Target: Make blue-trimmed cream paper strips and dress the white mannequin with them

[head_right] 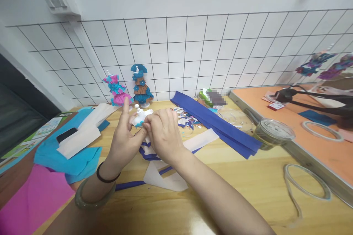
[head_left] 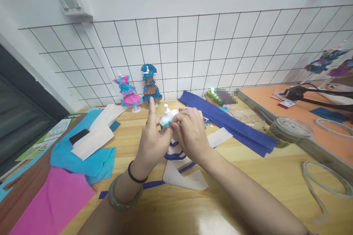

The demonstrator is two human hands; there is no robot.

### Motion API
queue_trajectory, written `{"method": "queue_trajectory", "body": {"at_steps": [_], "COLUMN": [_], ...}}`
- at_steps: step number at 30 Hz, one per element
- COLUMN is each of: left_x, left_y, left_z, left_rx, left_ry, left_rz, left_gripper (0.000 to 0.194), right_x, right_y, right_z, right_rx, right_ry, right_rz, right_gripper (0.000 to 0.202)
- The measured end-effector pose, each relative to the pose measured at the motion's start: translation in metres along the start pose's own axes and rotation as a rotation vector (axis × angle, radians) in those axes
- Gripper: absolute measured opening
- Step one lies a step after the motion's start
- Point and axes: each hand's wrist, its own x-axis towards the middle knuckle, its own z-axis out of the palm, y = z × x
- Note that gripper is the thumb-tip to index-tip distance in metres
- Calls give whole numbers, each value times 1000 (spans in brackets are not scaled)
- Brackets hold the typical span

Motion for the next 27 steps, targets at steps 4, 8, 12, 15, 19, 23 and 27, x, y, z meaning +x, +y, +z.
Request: {"method": "queue_trajectory", "body": {"at_steps": [4,8,12,15,19,23,27], "left_x": [2,3,3,2,1,-1,-1], "left_y": [-2,-2,1,1,-1,-1,0], "left_z": [-3,-5,-4,-2,0,1,1], "left_rx": [34,-21,-21,1,36,68,61], "left_ry": [50,51,48,40,39,40,35], "left_rz": [12,22,29,34,108,93,59], "left_gripper": [91,90,88,88,85,84,86], "right_x": [-1,-1,-1,0,2,3,2], "right_y": [-6,-5,1,1,-3,-5,-6], "right_z": [-1,-7,-9,-8,-6,-5,-4], "right_rx": [72,199,251,256,270,235,161], "right_ry": [-41,15,69,70,87,52,-2], "right_rz": [13,36,63,87,97,82,57], "right_gripper": [14,9,14,12,5,8,14]}}
